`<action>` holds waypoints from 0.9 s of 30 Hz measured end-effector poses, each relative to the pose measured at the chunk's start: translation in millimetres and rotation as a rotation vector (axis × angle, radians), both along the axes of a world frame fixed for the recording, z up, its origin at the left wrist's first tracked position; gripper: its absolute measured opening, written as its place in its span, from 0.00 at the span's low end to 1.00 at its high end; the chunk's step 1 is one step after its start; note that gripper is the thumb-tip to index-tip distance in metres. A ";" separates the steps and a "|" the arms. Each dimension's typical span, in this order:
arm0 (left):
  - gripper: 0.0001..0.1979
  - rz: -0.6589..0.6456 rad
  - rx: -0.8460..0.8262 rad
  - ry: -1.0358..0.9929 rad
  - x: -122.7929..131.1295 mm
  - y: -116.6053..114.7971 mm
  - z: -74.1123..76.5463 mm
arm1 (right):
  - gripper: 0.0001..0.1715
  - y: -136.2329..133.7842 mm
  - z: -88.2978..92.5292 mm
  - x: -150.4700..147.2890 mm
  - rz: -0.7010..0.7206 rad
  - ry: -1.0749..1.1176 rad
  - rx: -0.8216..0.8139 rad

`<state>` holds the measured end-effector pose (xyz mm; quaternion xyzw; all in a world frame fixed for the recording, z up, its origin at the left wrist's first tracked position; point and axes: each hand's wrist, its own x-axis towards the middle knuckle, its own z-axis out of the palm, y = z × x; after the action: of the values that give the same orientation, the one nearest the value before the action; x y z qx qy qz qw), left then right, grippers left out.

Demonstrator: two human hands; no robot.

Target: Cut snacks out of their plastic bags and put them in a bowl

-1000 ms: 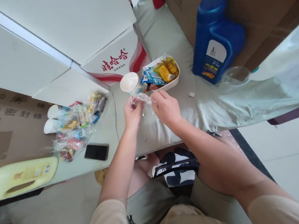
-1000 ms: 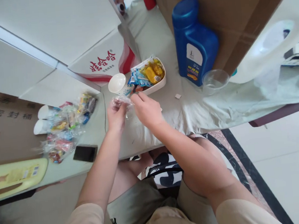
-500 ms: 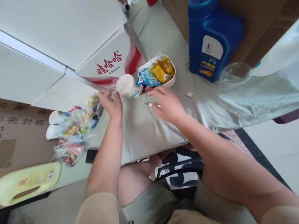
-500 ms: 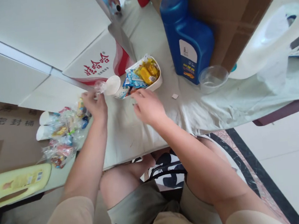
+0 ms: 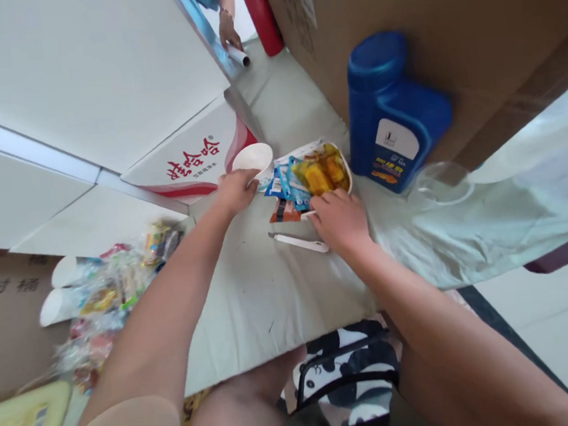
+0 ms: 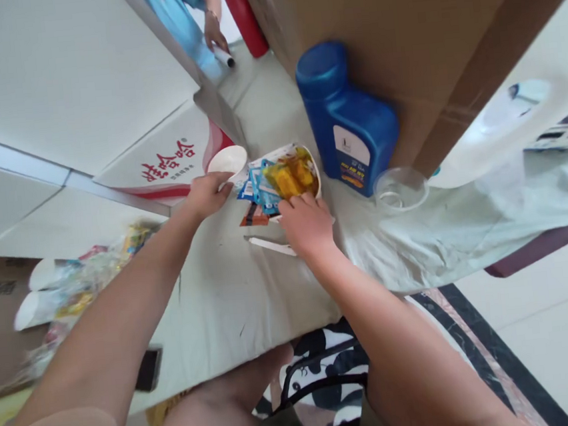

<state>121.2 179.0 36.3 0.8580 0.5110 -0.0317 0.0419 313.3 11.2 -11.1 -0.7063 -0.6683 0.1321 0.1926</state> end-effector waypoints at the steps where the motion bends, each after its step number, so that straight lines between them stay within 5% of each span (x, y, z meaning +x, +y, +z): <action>1: 0.22 -0.033 0.024 -0.013 16.3 7.3 0.4 | 0.09 -5.9 -0.3 4.6 -0.008 -0.020 0.009; 7: 0.23 0.010 0.002 -0.062 114.7 57.9 2.7 | 0.06 -18.2 -8.2 18.3 -0.017 -0.057 0.133; 11: 0.23 -0.026 0.143 -0.376 114.3 55.3 19.1 | 0.09 -12.8 -7.2 17.4 -0.045 -0.071 0.160; 13: 0.18 -0.045 0.263 -0.595 85.0 25.5 27.4 | 0.11 -11.9 -5.6 15.1 -0.049 -0.066 0.100; 16: 0.06 -0.026 0.246 -0.868 22.3 -55.9 26.7 | 0.15 -8.3 -2.4 7.9 -0.090 -0.052 -0.064; 21: 0.07 0.066 0.061 -1.075 -55.0 -206.1 -17.7 | 0.18 23.7 8.1 -3.5 -0.229 -0.118 -0.167; 24: 0.07 0.016 -0.036 -1.138 -64.6 -251.5 -45.1 | 0.23 64.5 14.6 1.5 -0.344 -0.211 -0.171; 27: 0.07 -0.107 -0.119 -1.136 -63.0 -262.4 -59.5 | 0.26 120.9 15.0 11.8 -0.281 -0.301 -0.093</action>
<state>58.2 -83.4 -23.2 0.7612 0.3612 0.4037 0.3565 325.2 132.1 3.9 -0.8124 -0.5777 0.0277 0.0741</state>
